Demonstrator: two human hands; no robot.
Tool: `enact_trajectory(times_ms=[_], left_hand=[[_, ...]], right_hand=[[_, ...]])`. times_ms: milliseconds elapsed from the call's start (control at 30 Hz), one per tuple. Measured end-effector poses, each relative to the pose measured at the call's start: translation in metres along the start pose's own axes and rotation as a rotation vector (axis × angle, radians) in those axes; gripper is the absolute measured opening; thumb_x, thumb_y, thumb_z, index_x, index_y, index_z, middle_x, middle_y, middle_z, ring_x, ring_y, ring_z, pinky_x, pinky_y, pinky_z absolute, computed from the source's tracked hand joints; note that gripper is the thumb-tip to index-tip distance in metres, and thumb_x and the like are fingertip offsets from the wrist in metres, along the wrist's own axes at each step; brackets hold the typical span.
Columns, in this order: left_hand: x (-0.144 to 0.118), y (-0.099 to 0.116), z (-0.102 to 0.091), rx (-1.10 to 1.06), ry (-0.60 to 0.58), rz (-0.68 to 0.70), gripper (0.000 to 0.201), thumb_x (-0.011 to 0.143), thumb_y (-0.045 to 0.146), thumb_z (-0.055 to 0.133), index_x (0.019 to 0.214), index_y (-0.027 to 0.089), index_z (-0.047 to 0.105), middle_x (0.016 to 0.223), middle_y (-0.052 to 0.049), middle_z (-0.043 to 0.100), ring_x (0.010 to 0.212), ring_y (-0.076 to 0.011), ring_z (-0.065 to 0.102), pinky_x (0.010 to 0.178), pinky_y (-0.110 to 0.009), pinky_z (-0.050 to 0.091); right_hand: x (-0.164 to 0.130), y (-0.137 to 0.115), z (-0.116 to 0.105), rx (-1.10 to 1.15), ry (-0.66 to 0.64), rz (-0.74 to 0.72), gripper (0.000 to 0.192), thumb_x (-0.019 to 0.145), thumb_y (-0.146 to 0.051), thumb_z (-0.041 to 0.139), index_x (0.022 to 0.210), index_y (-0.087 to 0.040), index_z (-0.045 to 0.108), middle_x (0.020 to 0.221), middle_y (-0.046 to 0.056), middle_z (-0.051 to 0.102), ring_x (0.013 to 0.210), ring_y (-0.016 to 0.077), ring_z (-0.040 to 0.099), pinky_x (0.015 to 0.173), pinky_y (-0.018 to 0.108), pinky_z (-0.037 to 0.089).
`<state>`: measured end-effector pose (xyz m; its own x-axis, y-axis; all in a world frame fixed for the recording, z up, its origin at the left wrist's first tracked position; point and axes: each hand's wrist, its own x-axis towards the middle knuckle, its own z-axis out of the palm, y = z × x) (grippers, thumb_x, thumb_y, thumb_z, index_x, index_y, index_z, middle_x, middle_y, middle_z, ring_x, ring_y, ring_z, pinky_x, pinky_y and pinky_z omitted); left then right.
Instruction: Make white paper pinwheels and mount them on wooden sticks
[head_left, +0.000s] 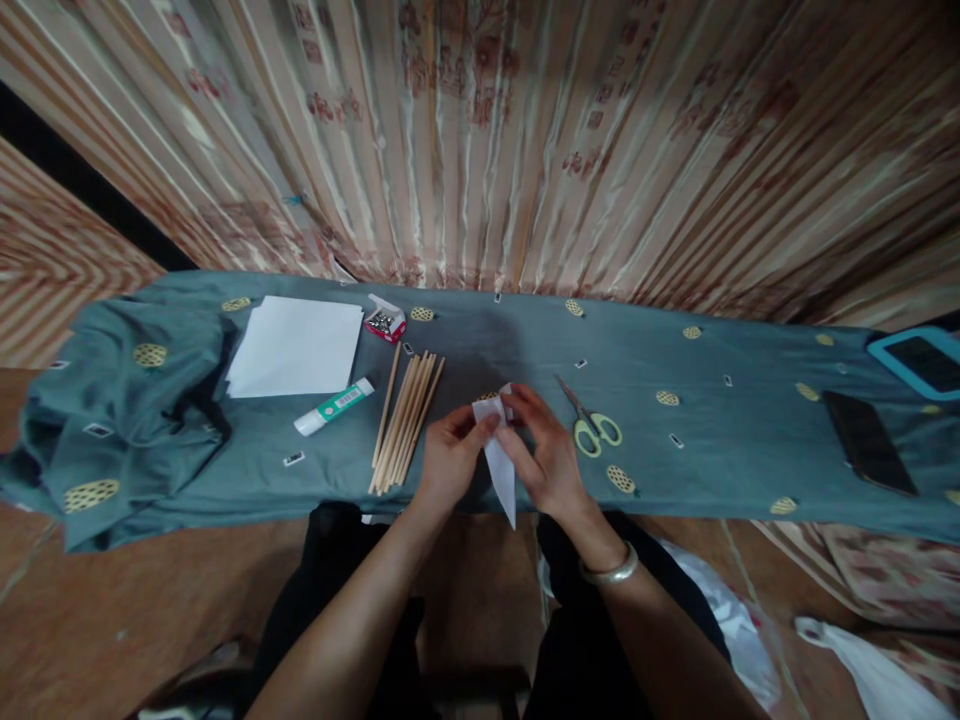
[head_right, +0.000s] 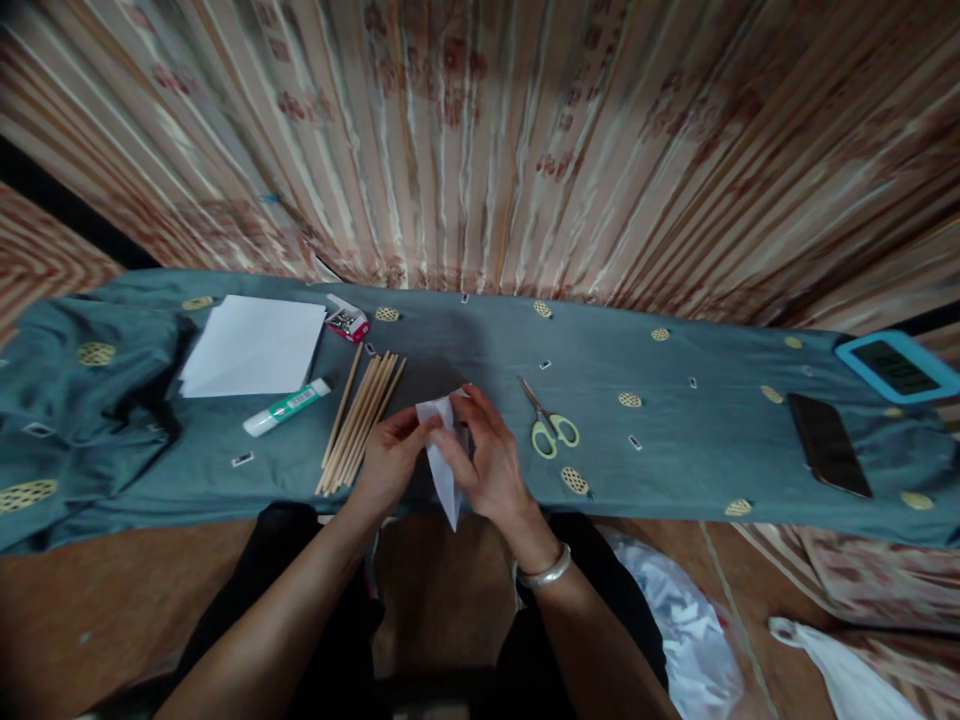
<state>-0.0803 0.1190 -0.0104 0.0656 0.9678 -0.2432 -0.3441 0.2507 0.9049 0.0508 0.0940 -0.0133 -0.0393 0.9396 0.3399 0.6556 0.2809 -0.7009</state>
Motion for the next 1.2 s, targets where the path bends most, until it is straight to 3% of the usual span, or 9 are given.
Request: enact_trajectory(times_ms=[100,167,300,400,533,700,1000,1100,1200], left_hand=[[0.002,0.004,-0.002,0.026,0.018,0.021,0.025,0.055,0.034,0.082,0.069,0.015,0.072,0.063,0.001,0.068,0.059,-0.0118,0.056,0.06,-0.024,0.045],[0.004,0.007,-0.004,0.037,0.044,0.036,0.025,0.055,0.035,0.082,0.069,0.016,0.072,0.063,0.001,0.068,0.058,-0.0117,0.056,0.059,-0.024,0.045],[0.009,0.01,-0.012,0.008,0.125,0.045,0.032,0.052,0.038,0.083,0.072,0.015,0.073,0.062,0.0,0.068,0.056,-0.0125,0.057,0.057,-0.025,0.046],[0.011,0.011,-0.022,-0.01,0.178,0.045,0.036,0.05,0.038,0.085,0.075,0.014,0.074,0.064,0.0,0.069,0.057,-0.0124,0.059,0.058,-0.025,0.047],[0.011,0.013,-0.034,0.046,0.184,0.032,0.037,0.052,0.04,0.085,0.075,0.013,0.074,0.065,-0.001,0.069,0.056,-0.0116,0.058,0.058,-0.024,0.047],[0.01,0.011,-0.039,0.124,0.152,0.015,0.036,0.049,0.043,0.086,0.067,0.014,0.072,0.059,0.0,0.065,0.052,-0.0104,0.054,0.05,-0.022,0.043],[0.013,0.012,-0.04,0.169,0.174,0.04,0.03,0.053,0.04,0.082,0.063,0.015,0.069,0.053,0.002,0.06,0.045,-0.0086,0.05,0.045,-0.021,0.041],[0.014,0.016,-0.041,0.152,0.195,0.079,0.026,0.055,0.037,0.08,0.061,0.015,0.067,0.052,0.002,0.06,0.044,-0.0088,0.05,0.042,-0.02,0.039],[0.015,0.019,-0.043,0.132,0.22,0.104,0.024,0.057,0.035,0.08,0.062,0.015,0.067,0.052,0.001,0.06,0.041,-0.0092,0.051,0.039,-0.02,0.038]], right_hand=[[-0.002,-0.007,0.004,0.054,-0.024,-0.014,0.056,0.087,-0.049,0.057,0.132,-0.015,0.055,0.14,0.016,0.054,0.131,0.0283,0.05,0.109,0.047,0.042],[-0.001,-0.008,0.002,0.101,0.02,0.013,0.046,0.089,-0.043,0.055,0.126,-0.017,0.061,0.134,0.014,0.06,0.126,0.0266,0.055,0.108,0.044,0.042],[0.006,0.004,-0.009,0.307,0.14,0.27,0.031,0.087,-0.042,0.057,0.101,-0.02,0.074,0.098,0.006,0.076,0.091,0.0239,0.069,0.086,0.04,0.054],[0.009,0.015,-0.019,0.562,0.256,0.506,0.03,0.072,-0.047,0.073,0.083,-0.02,0.077,0.075,0.002,0.076,0.068,0.0202,0.068,0.069,0.036,0.055],[0.01,0.021,-0.03,0.891,0.295,0.683,0.031,0.056,-0.046,0.083,0.071,-0.02,0.075,0.07,0.002,0.076,0.061,0.0175,0.067,0.062,0.03,0.054],[0.01,0.02,-0.039,1.02,0.265,0.791,0.03,0.05,-0.041,0.087,0.065,-0.02,0.073,0.068,0.001,0.075,0.06,0.0175,0.068,0.056,0.027,0.053],[0.013,0.041,-0.048,0.938,0.334,0.709,0.026,0.056,-0.041,0.083,0.065,-0.02,0.071,0.062,0.0,0.072,0.055,0.0122,0.063,0.053,0.022,0.049],[0.011,0.054,-0.058,0.692,0.37,0.617,0.028,0.066,-0.047,0.075,0.072,-0.02,0.072,0.071,0.002,0.074,0.063,0.0145,0.066,0.058,0.025,0.051],[0.002,0.062,-0.066,0.185,0.246,0.457,0.032,0.08,-0.047,0.062,0.093,-0.021,0.074,0.086,0.006,0.076,0.075,0.0203,0.068,0.072,0.035,0.053]])
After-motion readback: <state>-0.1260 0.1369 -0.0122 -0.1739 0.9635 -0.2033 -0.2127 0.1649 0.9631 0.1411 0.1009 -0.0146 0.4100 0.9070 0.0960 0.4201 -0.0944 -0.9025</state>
